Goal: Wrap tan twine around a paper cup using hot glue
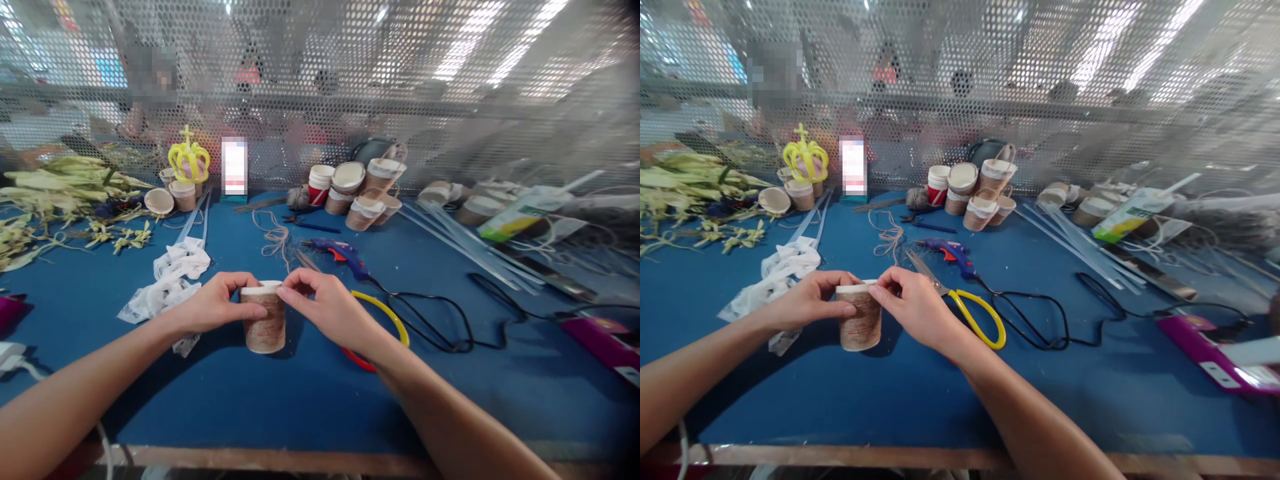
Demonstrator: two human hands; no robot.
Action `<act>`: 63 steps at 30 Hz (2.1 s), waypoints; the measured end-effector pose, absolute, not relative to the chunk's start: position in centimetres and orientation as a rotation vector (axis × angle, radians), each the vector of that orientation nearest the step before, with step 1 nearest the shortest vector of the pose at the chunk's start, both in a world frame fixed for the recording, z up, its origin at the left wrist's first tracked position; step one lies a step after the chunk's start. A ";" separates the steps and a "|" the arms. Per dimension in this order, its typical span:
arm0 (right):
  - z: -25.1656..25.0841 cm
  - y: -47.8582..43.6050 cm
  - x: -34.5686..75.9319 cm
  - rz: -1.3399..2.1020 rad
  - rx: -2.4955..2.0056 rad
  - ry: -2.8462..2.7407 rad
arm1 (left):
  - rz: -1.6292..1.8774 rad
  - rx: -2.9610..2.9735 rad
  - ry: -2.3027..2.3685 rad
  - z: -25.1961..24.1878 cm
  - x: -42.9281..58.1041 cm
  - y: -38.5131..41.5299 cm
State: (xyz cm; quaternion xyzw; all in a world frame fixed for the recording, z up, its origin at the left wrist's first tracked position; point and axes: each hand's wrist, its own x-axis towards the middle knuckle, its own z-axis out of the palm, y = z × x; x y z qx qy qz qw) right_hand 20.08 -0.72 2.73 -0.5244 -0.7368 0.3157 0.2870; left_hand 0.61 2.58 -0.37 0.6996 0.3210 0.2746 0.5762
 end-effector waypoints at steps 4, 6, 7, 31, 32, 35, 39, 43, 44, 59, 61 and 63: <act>2.4 -0.8 19.9 0.713 -1.339 -1.937 | 0.635 1.661 0.754 -0.2 0.6 2.5; 2.4 -0.9 19.8 0.702 -1.276 -1.922 | 0.636 1.697 0.754 0.0 0.6 2.5; 2.4 -0.9 19.7 0.736 -1.249 -1.922 | 0.637 1.720 0.752 0.1 0.6 2.5; 2.3 -1.2 19.3 0.790 -1.186 -1.954 | 0.709 1.770 0.842 1.1 1.0 1.4; 2.3 -1.2 19.3 0.792 -1.186 -1.953 | 0.714 1.757 0.836 1.0 0.9 1.4; 2.3 -1.2 19.3 0.793 -1.179 -1.952 | 0.721 1.732 0.830 0.9 0.9 1.3; 2.3 -1.3 19.2 0.790 -1.181 -1.946 | 0.725 1.749 0.833 1.0 1.0 1.3; 2.3 -1.3 19.2 0.798 -1.201 -1.954 | 0.704 1.814 0.872 1.5 1.1 1.0; 2.3 -1.3 19.2 0.795 -1.211 -1.957 | 0.693 1.832 0.889 1.6 1.2 1.0; 2.5 -1.5 19.0 0.764 -1.226 -1.976 | 0.685 1.887 0.981 2.2 1.7 0.8; 2.6 -1.5 19.1 0.756 -1.222 -1.969 | 0.696 1.882 0.969 2.3 1.7 0.8; 2.8 -1.5 19.1 0.747 -1.218 -1.966 | 0.712 1.884 0.952 2.4 1.7 0.8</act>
